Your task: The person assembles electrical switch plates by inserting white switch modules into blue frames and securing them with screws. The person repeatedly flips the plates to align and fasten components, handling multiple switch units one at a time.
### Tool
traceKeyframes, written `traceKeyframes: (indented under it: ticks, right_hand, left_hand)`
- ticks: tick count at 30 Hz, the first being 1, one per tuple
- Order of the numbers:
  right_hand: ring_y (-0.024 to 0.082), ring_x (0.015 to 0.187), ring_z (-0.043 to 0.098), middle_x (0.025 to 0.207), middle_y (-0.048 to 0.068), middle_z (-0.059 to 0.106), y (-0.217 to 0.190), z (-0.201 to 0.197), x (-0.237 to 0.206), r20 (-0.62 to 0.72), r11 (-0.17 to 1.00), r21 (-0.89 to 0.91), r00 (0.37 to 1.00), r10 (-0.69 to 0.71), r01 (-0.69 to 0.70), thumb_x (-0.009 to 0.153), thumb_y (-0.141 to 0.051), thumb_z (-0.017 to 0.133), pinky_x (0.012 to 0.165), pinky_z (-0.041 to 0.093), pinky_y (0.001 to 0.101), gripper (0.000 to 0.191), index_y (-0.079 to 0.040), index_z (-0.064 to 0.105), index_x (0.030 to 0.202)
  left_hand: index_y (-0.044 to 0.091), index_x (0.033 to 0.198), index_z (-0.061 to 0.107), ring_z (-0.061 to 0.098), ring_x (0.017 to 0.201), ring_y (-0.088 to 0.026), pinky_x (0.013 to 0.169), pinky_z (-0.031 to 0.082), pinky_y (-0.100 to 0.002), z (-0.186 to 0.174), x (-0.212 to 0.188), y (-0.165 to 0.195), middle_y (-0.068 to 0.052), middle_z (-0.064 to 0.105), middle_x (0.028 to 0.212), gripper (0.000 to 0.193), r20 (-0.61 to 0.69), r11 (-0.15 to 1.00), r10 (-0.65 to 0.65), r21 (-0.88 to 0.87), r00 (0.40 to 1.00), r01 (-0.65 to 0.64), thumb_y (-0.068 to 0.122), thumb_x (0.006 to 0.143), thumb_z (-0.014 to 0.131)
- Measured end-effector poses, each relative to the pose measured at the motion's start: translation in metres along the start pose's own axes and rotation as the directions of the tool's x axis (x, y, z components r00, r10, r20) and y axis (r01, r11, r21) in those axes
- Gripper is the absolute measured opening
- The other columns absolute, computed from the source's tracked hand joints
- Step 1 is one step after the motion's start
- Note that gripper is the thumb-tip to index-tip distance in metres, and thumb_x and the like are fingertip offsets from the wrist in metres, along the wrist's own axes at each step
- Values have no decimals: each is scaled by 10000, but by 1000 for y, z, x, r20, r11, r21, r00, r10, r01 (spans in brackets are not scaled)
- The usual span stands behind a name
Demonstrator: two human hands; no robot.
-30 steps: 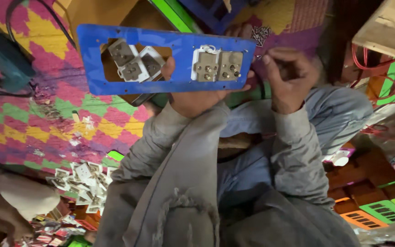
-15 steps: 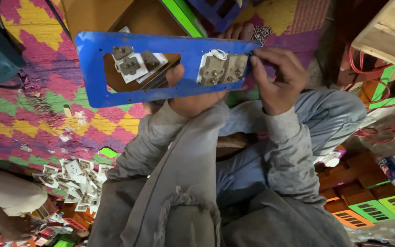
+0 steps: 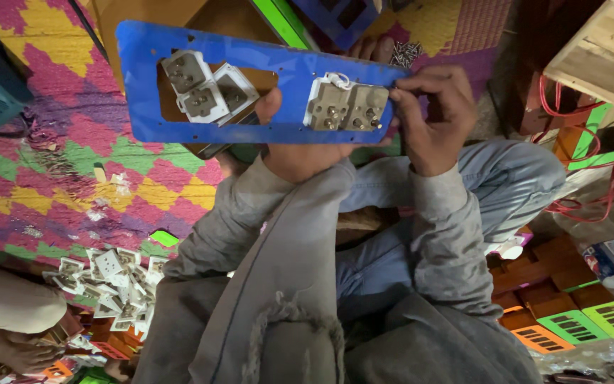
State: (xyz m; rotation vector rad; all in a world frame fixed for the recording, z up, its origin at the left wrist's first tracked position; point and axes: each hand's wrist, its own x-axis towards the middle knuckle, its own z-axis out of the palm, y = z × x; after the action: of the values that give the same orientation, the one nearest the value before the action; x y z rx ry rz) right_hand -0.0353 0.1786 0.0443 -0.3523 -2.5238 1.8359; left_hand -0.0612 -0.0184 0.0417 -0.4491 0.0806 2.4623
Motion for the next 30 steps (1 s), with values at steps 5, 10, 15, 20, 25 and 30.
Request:
traceKeyframes:
  ticks: [5, 10, 15, 20, 25, 30]
  right_hand:
    - [139, 979, 613, 1137, 78, 611, 3, 0, -1, 13, 996, 81, 999, 42, -43, 991, 86, 808, 841, 520, 250, 157, 27, 708, 1096]
    - [140, 990, 611, 1139, 72, 600, 6, 0, -2, 13, 989, 121, 996, 86, -86, 975, 83, 818, 854, 517, 250, 152, 34, 716, 1077]
    - [149, 968, 589, 1118, 66, 588, 7, -2, -3, -14, 984, 133, 993, 119, -116, 932, 74, 865, 860, 489, 247, 176, 28, 728, 1033]
    - [175, 1128, 578, 1238, 92, 571, 4, 0, -9, -23, 997, 70, 1000, 15, -13, 934, 84, 858, 1005, 484, 271, 181, 34, 737, 1059]
    - [167, 1119, 611, 1305, 88, 559, 3, 1, -9, -29, 977, 179, 992, 123, -116, 922, 67, 841, 998, 512, 285, 175, 10, 718, 1032]
    - [189, 1260, 626, 1443, 146, 577, 5, -7, -13, 69, 974, 207, 995, 78, -91, 1005, 79, 740, 1009, 544, 283, 266, 14, 688, 1257]
  left_hand:
    - [85, 1552, 424, 316, 1499, -353, 1174, 333, -623, -5, -1, 2, -150, 307, 1659, 863, 83, 999, -20, -30, 996, 23, 679, 939, 544]
    - [110, 1575, 422, 366, 1510, -342, 1194, 346, -652, -11, -2, 3, -128, 329, 1658, 879, 50, 996, -44, -81, 998, 48, 669, 909, 550]
    - [107, 1555, 431, 416, 1486, -352, 1173, 345, -623, -9, -3, 3, -126, 355, 1651, 853, 103, 996, -57, -67, 993, 64, 692, 944, 540]
    - [102, 1577, 393, 347, 1522, -300, 1223, 331, -560, 1, -2, 5, -96, 268, 1705, 901, 62, 996, -54, -63, 997, 58, 703, 924, 546]
    - [99, 1565, 369, 286, 1571, -275, 1270, 293, -529, 8, 0, 4, -95, 217, 1710, 907, 27, 995, -30, -93, 999, 32, 701, 906, 533]
    - [104, 1558, 381, 294, 1558, -308, 1248, 314, -584, 4, -2, 5, -116, 232, 1707, 915, 16, 995, -53, -86, 998, 54, 712, 895, 542]
